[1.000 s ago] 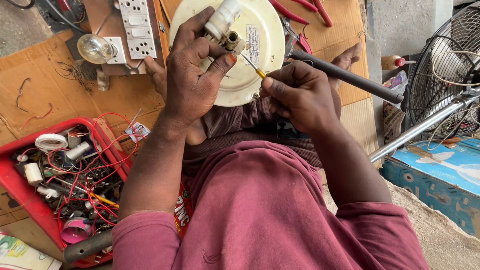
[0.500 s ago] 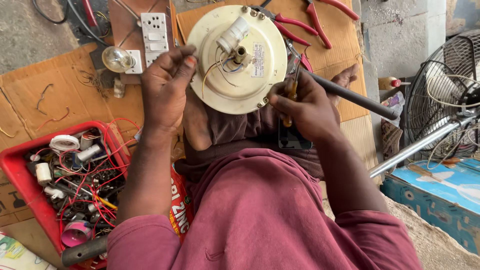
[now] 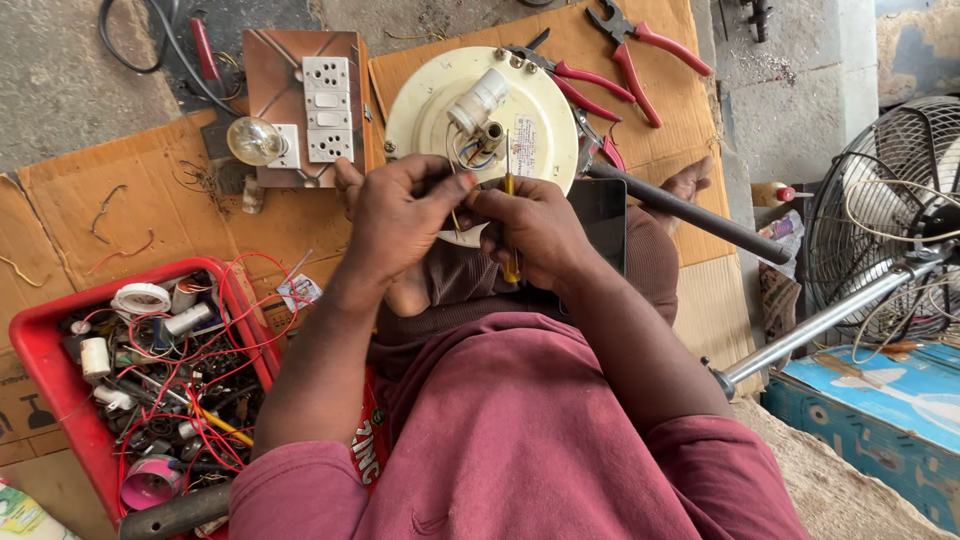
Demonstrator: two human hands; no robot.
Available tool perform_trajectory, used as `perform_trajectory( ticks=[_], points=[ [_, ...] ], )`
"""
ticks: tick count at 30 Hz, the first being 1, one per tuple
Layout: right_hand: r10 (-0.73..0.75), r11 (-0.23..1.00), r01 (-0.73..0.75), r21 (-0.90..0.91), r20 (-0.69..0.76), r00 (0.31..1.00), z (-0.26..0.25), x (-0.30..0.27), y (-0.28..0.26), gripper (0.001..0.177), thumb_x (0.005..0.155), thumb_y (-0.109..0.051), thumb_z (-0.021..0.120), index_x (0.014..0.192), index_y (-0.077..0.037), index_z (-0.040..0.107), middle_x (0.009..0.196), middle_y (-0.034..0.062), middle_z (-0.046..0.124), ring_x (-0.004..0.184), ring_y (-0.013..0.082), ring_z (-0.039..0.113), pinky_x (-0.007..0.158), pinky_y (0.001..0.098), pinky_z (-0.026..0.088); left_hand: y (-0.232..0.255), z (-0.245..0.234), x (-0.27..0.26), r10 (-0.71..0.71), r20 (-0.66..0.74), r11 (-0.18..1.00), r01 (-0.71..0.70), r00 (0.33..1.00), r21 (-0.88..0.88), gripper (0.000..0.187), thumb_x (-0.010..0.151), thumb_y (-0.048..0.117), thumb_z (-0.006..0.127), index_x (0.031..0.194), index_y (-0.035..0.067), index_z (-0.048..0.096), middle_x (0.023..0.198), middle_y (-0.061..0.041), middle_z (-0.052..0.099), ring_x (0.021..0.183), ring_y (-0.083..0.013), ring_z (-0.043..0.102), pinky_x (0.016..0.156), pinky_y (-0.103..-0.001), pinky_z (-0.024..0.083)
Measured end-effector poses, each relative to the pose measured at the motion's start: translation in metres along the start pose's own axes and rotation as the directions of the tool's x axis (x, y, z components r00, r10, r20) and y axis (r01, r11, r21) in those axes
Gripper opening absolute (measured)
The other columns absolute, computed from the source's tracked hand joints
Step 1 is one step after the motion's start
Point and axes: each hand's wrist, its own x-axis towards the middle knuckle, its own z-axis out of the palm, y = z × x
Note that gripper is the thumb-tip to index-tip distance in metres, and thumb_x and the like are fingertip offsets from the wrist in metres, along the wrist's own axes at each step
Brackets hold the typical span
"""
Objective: The person repairs a ceiling fan motor assembly by hand and with a screwdriver. They strip wire ends using pliers, connect the wires to a terminal block on the fan motor, and secure them by tightening screws. The person also handles a capacitor and manages multiple wires in a bin while sitting on the floor.
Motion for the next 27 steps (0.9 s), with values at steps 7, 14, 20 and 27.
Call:
perform_trajectory(
  ticks=[7, 14, 20, 27],
  points=[
    [-0.007, 0.999, 0.006, -0.039, -0.027, 1.000, 0.004, -0.003, 0.004, 0.017, 0.099, -0.017, 0.065, 0.091, -0.002, 0.063, 0.070, 0.0039, 0.059, 0.043, 0.0091, 0.048, 0.034, 0.0264, 0.036, -0.002, 0.014, -0.001, 0.064, -0.131, 0.994, -0.051, 0.989, 0.095, 0.021, 0.091, 0.026, 0.083, 0.094, 0.006, 0.083, 0.067, 0.001, 0.074, 0.061, -0.0056, 0.059, 0.080, -0.020, 0.043],
    [-0.031, 0.993, 0.026, -0.114, -0.044, 0.999, -0.030, -0.033, 0.006, 0.009, 0.094, -0.011, 0.064, 0.098, -0.003, 0.067, 0.072, 0.0054, 0.066, 0.046, 0.0082, 0.052, 0.040, 0.0229, 0.040, -0.001, 0.009, -0.001, 0.059, -0.159, 0.982, -0.029, 0.985, 0.186, 0.023, 0.088, 0.031, 0.083, 0.093, 0.009, 0.084, 0.068, 0.002, 0.077, 0.067, -0.0072, 0.065, 0.115, -0.037, 0.015],
    [-0.304, 0.950, 0.311, 0.041, -0.124, 0.945, -0.053, -0.024, -0.001, 0.011, 0.102, -0.009, 0.075, 0.103, 0.000, 0.069, 0.084, 0.0074, 0.069, 0.057, 0.0075, 0.055, 0.051, 0.0224, 0.043, 0.003, -0.004, -0.006, 0.201, -0.164, 0.951, -0.153, 0.966, 0.269, 0.023, 0.085, 0.025, 0.087, 0.096, 0.004, 0.083, 0.081, -0.003, 0.081, 0.076, -0.0087, 0.071, 0.118, -0.048, 0.006],
    [-0.202, 0.979, 0.197, -0.051, -0.120, 0.972, -0.027, -0.023, 0.002, 0.016, 0.094, -0.016, 0.073, 0.104, -0.003, 0.072, 0.078, 0.0017, 0.069, 0.050, 0.0054, 0.053, 0.040, 0.0215, 0.039, 0.000, -0.016, -0.002, 0.033, -0.097, 0.974, -0.054, 0.995, -0.221, 0.019, 0.096, 0.012, 0.077, 0.108, -0.003, 0.077, 0.092, -0.005, 0.078, 0.080, -0.0059, 0.070, 0.075, -0.020, 0.058]
  ],
)
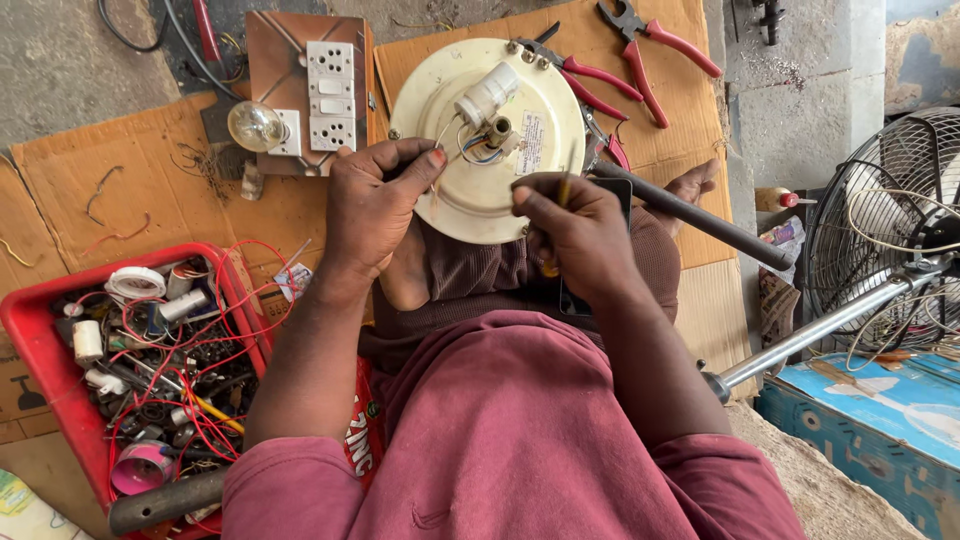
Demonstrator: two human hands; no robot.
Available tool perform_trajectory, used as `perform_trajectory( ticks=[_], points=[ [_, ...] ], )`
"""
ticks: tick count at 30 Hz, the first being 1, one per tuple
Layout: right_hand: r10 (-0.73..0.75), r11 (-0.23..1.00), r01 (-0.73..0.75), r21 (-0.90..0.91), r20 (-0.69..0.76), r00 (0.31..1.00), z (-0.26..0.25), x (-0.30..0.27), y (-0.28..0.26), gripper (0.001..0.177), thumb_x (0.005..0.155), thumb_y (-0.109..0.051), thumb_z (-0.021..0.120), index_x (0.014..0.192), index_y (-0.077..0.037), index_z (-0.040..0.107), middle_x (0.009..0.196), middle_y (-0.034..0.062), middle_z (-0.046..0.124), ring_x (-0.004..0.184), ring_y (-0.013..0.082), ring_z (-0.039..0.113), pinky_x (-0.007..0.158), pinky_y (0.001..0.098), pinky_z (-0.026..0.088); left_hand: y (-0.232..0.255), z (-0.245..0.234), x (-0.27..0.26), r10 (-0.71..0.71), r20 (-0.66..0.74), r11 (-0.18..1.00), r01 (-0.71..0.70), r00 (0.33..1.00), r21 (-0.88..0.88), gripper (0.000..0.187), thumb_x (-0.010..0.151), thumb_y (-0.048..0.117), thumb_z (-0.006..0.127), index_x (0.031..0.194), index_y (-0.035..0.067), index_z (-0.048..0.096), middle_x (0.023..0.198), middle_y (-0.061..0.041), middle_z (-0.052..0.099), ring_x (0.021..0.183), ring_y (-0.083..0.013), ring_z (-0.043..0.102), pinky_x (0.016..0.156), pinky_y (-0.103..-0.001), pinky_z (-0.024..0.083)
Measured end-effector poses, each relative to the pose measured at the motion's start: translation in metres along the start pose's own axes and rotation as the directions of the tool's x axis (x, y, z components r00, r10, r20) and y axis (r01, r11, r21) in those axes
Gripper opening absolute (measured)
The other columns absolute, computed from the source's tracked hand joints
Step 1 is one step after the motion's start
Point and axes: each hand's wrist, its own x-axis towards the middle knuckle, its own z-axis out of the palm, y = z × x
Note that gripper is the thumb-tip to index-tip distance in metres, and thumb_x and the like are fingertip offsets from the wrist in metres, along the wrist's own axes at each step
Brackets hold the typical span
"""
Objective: The person repairs a ceiling fan motor assembly by hand and with a screwdriver. They strip wire ends using pliers, connect the wires to a terminal block on the fan motor, and secure them by tightening screws. The person also handles a capacitor and manages multiple wires in a bin while sitting on the floor.
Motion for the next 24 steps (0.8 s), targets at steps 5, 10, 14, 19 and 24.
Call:
perform_trajectory(
  ticks=[5, 10, 14, 19, 24],
  points=[
    [-0.029, 0.993, 0.035, -0.111, 0.053, 0.998, 0.022, 0.005, -0.006, 0.021, 0.096, -0.019, 0.073, 0.108, -0.002, 0.076, 0.081, -0.0004, 0.071, 0.057, 0.0029, 0.055, 0.048, 0.0197, 0.043, -0.003, 0.000, 0.001, -0.134, 0.069, 0.987, 0.139, 0.989, -0.078, 0.017, 0.100, 0.013, 0.070, 0.106, -0.002, 0.075, 0.084, -0.005, 0.075, 0.068, -0.0069, 0.066, 0.064, -0.022, 0.053],
    [0.138, 0.968, -0.126, -0.215, 0.042, 0.989, 0.039, 0.008, -0.006, 0.028, 0.096, -0.027, 0.075, 0.096, 0.001, 0.077, 0.069, 0.0001, 0.064, 0.051, 0.0045, 0.050, 0.043, 0.0218, 0.037, -0.007, 0.001, -0.002, -0.134, 0.116, 0.969, 0.155, 0.984, -0.194, 0.017, 0.101, 0.011, 0.067, 0.109, -0.003, 0.073, 0.089, -0.005, 0.076, 0.073, -0.0091, 0.068, 0.073, -0.022, 0.056],
    [0.161, 0.937, -0.137, -0.322, 0.048, 0.986, 0.039, 0.002, -0.012, 0.024, 0.090, -0.025, 0.078, 0.098, -0.003, 0.080, 0.063, 0.0005, 0.059, 0.048, 0.0056, 0.046, 0.040, 0.0233, 0.033, -0.004, -0.002, -0.003, -0.163, 0.134, 0.970, 0.183, 0.978, -0.159, 0.018, 0.101, 0.012, 0.066, 0.109, -0.002, 0.072, 0.087, -0.006, 0.076, 0.073, -0.0098, 0.070, 0.074, -0.022, 0.055],
    [0.121, 0.960, -0.104, -0.261, 0.054, 0.991, 0.017, -0.012, -0.013, 0.022, 0.091, -0.022, 0.072, 0.104, -0.005, 0.079, 0.066, -0.0030, 0.065, 0.051, 0.0028, 0.053, 0.043, 0.0212, 0.040, -0.006, 0.004, -0.013, -0.158, 0.201, 0.954, 0.202, 0.967, -0.221, 0.016, 0.100, 0.011, 0.068, 0.109, -0.002, 0.072, 0.090, -0.007, 0.077, 0.081, -0.0111, 0.072, 0.079, -0.022, 0.056],
    [0.008, 0.925, -0.029, -0.378, -0.057, 0.998, -0.002, -0.017, -0.007, 0.019, 0.091, -0.017, 0.077, 0.102, -0.001, 0.078, 0.069, -0.0001, 0.068, 0.054, 0.0034, 0.054, 0.046, 0.0213, 0.042, -0.010, 0.026, -0.023, -0.247, 0.213, 0.853, 0.316, 0.945, -0.415, 0.014, 0.098, 0.011, 0.069, 0.107, 0.000, 0.072, 0.092, -0.007, 0.077, 0.079, -0.0126, 0.070, 0.077, -0.026, 0.057]
  ],
)
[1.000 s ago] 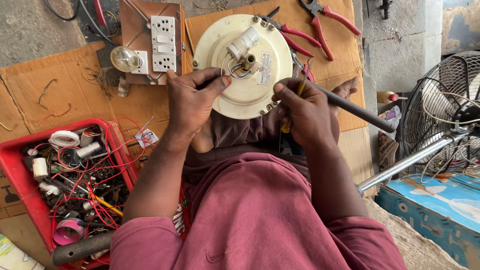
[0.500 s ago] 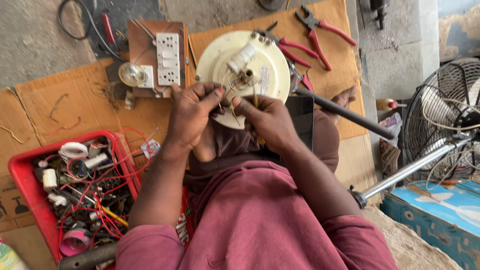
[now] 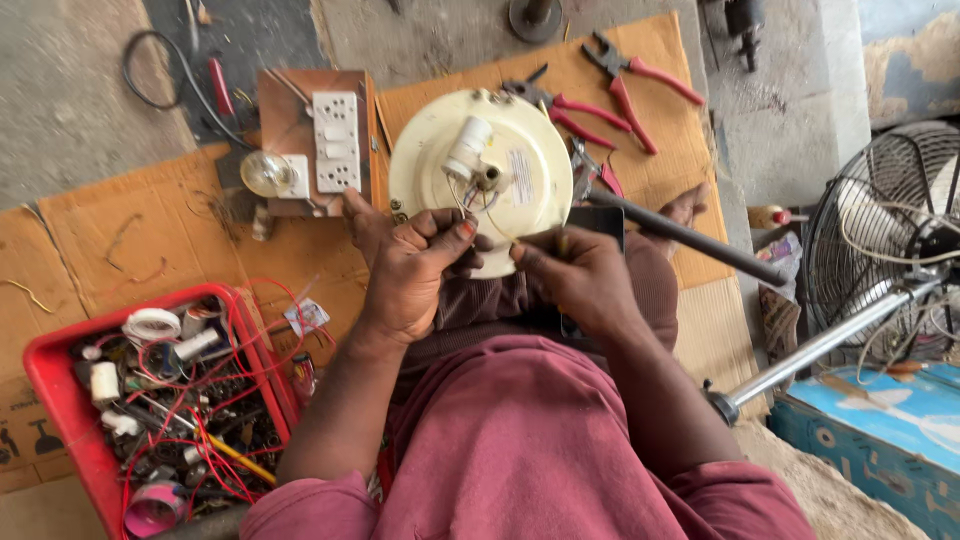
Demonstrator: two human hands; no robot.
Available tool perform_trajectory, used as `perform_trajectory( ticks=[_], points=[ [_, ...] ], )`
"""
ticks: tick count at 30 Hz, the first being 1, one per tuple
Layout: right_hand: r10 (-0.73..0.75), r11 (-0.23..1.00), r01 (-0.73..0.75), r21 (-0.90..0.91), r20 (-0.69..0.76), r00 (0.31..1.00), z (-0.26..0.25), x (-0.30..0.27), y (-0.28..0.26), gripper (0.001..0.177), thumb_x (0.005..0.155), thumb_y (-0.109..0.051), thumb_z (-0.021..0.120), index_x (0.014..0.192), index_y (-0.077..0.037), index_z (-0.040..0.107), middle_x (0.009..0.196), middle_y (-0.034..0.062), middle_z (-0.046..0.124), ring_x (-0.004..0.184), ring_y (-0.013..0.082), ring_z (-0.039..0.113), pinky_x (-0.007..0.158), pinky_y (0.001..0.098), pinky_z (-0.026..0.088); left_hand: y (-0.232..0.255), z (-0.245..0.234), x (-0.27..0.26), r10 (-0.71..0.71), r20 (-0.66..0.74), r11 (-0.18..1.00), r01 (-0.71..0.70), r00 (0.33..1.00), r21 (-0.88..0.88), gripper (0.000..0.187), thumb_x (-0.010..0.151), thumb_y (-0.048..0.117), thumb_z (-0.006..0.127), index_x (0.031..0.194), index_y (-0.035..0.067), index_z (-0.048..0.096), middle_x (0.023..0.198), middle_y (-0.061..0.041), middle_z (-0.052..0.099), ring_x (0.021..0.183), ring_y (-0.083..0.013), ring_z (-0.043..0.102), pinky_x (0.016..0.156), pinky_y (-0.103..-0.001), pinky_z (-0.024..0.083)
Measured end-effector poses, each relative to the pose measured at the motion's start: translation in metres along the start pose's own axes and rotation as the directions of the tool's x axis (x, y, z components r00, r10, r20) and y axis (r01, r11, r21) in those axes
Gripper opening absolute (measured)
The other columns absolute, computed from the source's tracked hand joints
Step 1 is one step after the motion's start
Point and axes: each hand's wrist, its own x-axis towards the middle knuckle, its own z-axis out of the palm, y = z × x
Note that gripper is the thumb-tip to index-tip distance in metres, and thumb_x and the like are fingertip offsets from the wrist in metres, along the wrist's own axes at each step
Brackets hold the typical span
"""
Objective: The person repairs a ceiling fan motor assembly by hand and with a screwdriver. They strip wire ends using pliers, connect the wires to a terminal block on the fan motor, and secure them by tightening screws. The person also handles a capacitor and manages multiple wires in a bin while sitting on the floor.
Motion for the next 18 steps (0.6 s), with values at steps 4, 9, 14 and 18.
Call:
perform_trajectory(
  ticks=[4, 9, 14, 18],
  points=[
    [-0.182, 0.982, 0.186, 0.041, -0.084, 0.980, -0.005, -0.008, 0.014, 0.015, 0.094, -0.013, 0.080, 0.101, 0.000, 0.077, 0.075, 0.0012, 0.071, 0.062, 0.0040, 0.059, 0.053, 0.0225, 0.046, -0.018, 0.007, -0.009, 0.034, -0.020, 0.997, -0.036, 0.999, -0.061, 0.012, 0.101, 0.013, 0.070, 0.106, 0.001, 0.072, 0.094, -0.008, 0.077, 0.079, -0.0115, 0.068, 0.076, -0.025, 0.056],
    [-0.517, 0.785, 0.519, -0.338, 0.102, 0.850, -0.012, -0.022, 0.003, 0.015, 0.092, -0.010, 0.079, 0.106, -0.003, 0.077, 0.087, 0.0043, 0.072, 0.071, 0.0092, 0.066, 0.060, 0.0247, 0.050, -0.027, 0.027, -0.015, 0.119, -0.120, 0.984, -0.133, 0.986, -0.119, 0.009, 0.095, 0.005, 0.077, 0.102, 0.001, 0.074, 0.094, -0.006, 0.076, 0.081, -0.0091, 0.066, 0.077, -0.023, 0.054],
    [-0.589, 0.699, 0.596, -0.395, 0.155, 0.793, -0.011, -0.031, -0.005, 0.014, 0.088, -0.011, 0.084, 0.096, -0.005, 0.076, 0.087, 0.0062, 0.073, 0.069, 0.0131, 0.067, 0.061, 0.0268, 0.051, -0.036, 0.036, -0.016, 0.260, -0.183, 0.965, -0.248, 0.948, 0.088, 0.010, 0.092, 0.002, 0.079, 0.099, 0.000, 0.073, 0.089, -0.002, 0.074, 0.080, -0.0056, 0.067, 0.076, -0.022, 0.056],
    [-0.610, 0.663, 0.615, -0.426, 0.169, 0.774, -0.015, -0.026, -0.012, 0.011, 0.093, -0.004, 0.076, 0.104, -0.003, 0.074, 0.094, 0.0078, 0.071, 0.077, 0.0148, 0.068, 0.066, 0.0282, 0.052, -0.034, 0.032, -0.016, 0.311, -0.167, 0.913, -0.245, 0.936, 0.325, 0.010, 0.094, 0.004, 0.079, 0.099, -0.001, 0.073, 0.085, -0.002, 0.073, 0.074, -0.0038, 0.064, 0.069, -0.019, 0.054]
  ],
)
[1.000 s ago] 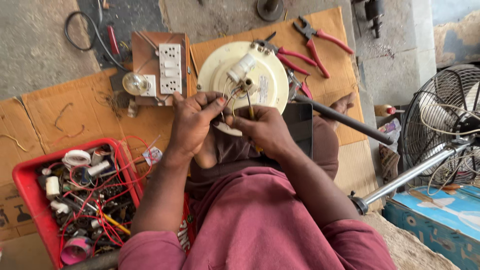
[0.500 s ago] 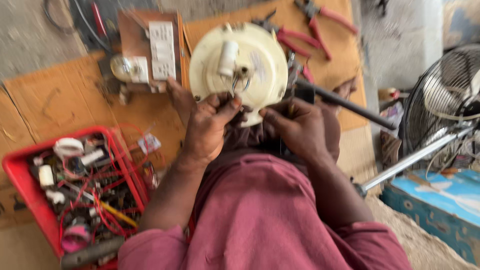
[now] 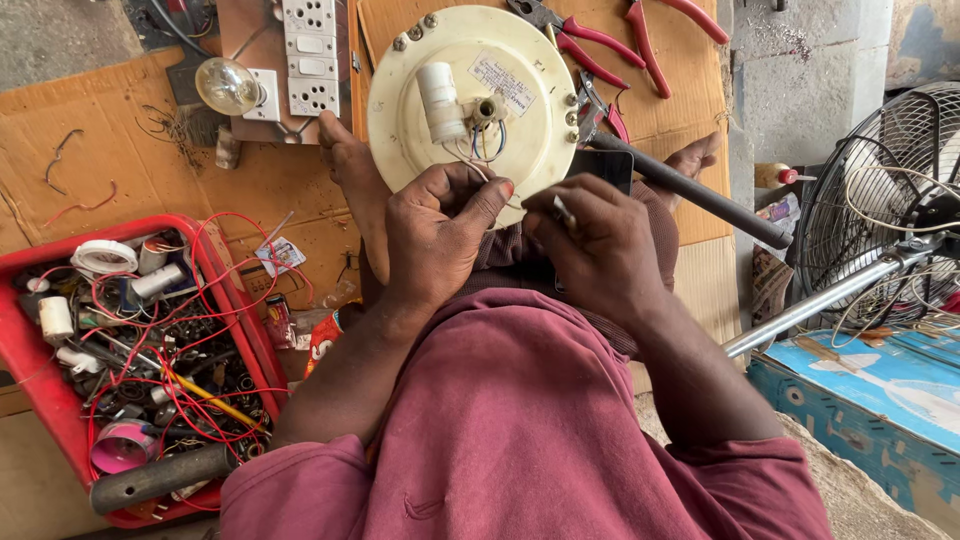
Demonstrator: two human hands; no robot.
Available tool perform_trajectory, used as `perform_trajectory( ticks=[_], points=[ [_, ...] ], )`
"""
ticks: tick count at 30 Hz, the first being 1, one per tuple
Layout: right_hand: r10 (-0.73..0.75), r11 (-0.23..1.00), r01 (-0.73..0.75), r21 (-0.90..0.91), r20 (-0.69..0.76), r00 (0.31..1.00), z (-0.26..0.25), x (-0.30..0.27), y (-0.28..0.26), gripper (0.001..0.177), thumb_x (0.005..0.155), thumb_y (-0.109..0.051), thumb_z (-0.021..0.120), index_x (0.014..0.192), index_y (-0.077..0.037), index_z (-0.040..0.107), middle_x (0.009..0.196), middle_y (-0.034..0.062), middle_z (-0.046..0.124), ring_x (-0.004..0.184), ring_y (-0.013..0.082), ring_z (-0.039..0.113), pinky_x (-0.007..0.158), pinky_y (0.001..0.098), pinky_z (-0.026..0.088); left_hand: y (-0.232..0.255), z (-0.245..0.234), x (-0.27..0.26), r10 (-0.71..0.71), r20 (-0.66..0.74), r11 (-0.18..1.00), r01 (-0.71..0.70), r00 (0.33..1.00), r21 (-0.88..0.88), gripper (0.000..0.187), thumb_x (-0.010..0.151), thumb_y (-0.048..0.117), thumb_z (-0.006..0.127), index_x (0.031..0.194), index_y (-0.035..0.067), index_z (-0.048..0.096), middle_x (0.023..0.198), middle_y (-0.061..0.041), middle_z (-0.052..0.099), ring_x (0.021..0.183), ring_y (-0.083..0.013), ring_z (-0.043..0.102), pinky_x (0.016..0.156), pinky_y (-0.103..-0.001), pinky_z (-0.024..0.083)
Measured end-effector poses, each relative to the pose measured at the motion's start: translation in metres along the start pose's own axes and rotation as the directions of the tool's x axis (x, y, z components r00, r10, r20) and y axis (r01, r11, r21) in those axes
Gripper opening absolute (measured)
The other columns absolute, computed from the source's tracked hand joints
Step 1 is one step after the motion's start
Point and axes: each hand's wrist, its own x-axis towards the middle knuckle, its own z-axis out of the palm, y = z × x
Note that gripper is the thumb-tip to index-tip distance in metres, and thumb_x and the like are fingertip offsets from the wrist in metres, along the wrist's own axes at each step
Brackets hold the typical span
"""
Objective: The person repairs a ceiling fan motor assembly by hand and with a screwdriver. They strip wire ends using pliers, connect the wires to a terminal block on the fan motor, and secure them by tightening screws. The person also handles a capacitor and manages multiple wires in a bin while sitting on the floor.
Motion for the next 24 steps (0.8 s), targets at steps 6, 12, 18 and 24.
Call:
perform_trajectory(
  ticks=[6, 12, 18, 24],
  points=[
    [-0.030, 1.000, 0.030, 0.007, 0.004, 1.000, 0.004, 0.010, 0.005, 0.012, 0.097, -0.004, 0.073, 0.109, -0.003, 0.075, 0.103, 0.0074, 0.072, 0.087, 0.0161, 0.069, 0.074, 0.0291, 0.054, 0.001, -0.007, 0.000, -0.002, 0.084, 1.000, 0.005, 0.996, -0.029, 0.011, 0.096, 0.007, 0.077, 0.100, -0.001, 0.072, 0.088, -0.001, 0.075, 0.078, -0.0022, 0.067, 0.071, -0.017, 0.055],
    [0.033, 0.999, -0.033, -0.003, 0.049, 0.998, 0.006, 0.018, 0.009, 0.012, 0.093, -0.006, 0.076, 0.105, -0.003, 0.076, 0.103, 0.0073, 0.073, 0.087, 0.0165, 0.070, 0.075, 0.0292, 0.055, 0.002, -0.009, 0.001, -0.104, 0.071, 0.995, 0.104, 0.992, -0.002, 0.014, 0.094, 0.010, 0.079, 0.099, -0.003, 0.074, 0.081, -0.001, 0.072, 0.068, -0.0023, 0.058, 0.059, -0.017, 0.046],
    [0.114, 0.983, -0.125, 0.137, 0.085, 0.990, 0.009, 0.024, 0.008, 0.013, 0.093, -0.006, 0.075, 0.105, -0.002, 0.076, 0.107, 0.0069, 0.072, 0.092, 0.0143, 0.072, 0.080, 0.0284, 0.060, -0.001, -0.013, 0.003, -0.045, 0.103, 0.999, 0.043, 0.994, 0.022, 0.013, 0.094, 0.008, 0.079, 0.101, -0.002, 0.075, 0.085, 0.000, 0.074, 0.076, -0.0009, 0.062, 0.067, -0.017, 0.051],
    [0.118, 0.988, -0.124, 0.097, 0.070, 0.991, 0.013, 0.024, 0.024, 0.012, 0.090, -0.007, 0.077, 0.101, -0.002, 0.076, 0.101, 0.0069, 0.074, 0.088, 0.0129, 0.072, 0.077, 0.0262, 0.058, -0.025, -0.022, 0.008, -0.056, 0.180, 0.998, 0.048, 0.982, 0.049, 0.013, 0.095, 0.002, 0.075, 0.108, -0.001, 0.073, 0.095, -0.003, 0.076, 0.085, -0.0049, 0.066, 0.076, -0.021, 0.055]
  ],
)
